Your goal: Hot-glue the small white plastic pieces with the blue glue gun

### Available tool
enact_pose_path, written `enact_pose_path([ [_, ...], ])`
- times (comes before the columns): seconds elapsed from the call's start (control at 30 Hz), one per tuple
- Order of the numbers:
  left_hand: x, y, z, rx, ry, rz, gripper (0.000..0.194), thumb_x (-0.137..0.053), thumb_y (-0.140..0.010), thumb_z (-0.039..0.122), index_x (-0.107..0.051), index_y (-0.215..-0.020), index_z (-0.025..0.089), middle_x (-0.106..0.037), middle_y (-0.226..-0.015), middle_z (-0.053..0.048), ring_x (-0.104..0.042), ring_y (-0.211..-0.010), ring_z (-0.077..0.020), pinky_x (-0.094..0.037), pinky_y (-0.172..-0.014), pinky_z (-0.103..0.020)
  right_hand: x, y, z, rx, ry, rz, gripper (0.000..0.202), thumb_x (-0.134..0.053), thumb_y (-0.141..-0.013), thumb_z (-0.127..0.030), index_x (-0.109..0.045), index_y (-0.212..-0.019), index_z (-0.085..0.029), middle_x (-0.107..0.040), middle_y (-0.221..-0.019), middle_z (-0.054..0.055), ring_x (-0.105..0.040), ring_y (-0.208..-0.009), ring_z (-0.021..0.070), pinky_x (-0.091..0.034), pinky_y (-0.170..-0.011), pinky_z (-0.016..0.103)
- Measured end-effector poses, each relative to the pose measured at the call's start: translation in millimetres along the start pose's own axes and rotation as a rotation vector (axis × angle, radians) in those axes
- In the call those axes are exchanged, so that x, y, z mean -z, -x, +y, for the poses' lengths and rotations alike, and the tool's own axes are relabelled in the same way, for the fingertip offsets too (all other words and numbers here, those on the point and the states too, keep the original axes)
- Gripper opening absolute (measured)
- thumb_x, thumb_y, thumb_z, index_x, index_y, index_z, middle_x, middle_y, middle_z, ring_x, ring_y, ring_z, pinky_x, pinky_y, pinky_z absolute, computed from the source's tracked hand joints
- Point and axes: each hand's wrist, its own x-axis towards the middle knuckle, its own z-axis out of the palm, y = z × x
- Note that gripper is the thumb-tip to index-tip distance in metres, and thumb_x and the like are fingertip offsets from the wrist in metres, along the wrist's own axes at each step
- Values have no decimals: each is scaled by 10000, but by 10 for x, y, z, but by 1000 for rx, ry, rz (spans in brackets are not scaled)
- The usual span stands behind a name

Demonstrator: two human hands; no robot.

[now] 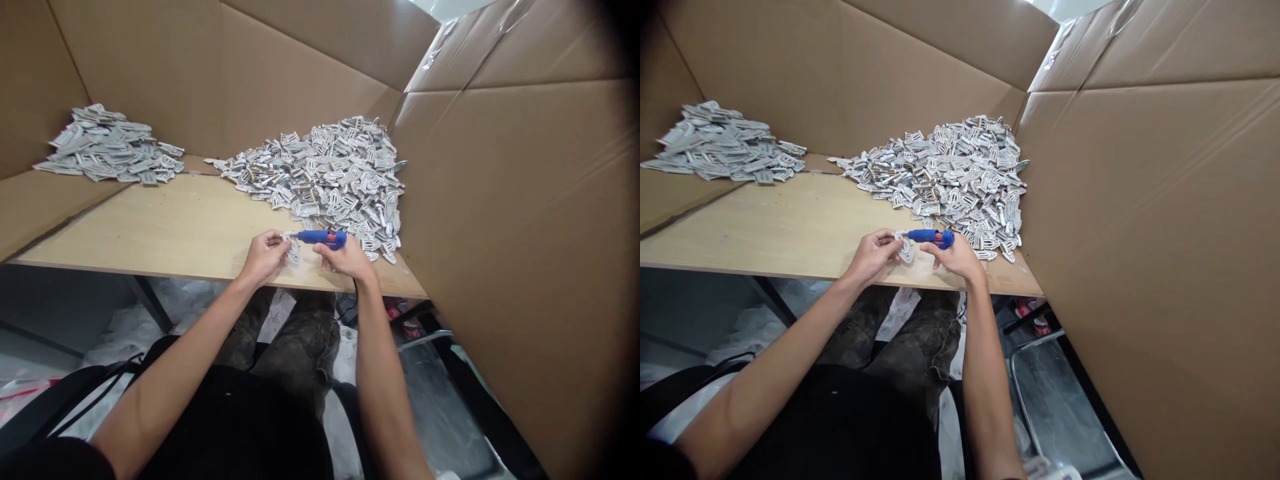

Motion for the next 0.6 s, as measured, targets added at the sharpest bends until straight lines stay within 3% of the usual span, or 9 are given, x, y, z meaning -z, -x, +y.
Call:
enact_pose_path([
  [0.33,2,9,18,-1,5,-6,235,-853,-661,304,-694,-746,152,-676,-701,-30,-587,-608,-136,-453,-554,-242,-1,3,-17,-7,-23,6,507,-765,-820,-684,-679,-814,-185,-604,-525,-8,-537,-462,131,-410,-476,246],
  [0.6,1,-26,-45,-41,-3,55,340,-903,-637,341,-609,-710,183,-643,-653,2,-603,-558,-132,-474,-545,-248,-50,79,-252,97,225,-27,416,-737,-917,-600,-729,-815,-197,-645,-568,-5,-626,-577,172,-461,-624,276],
])
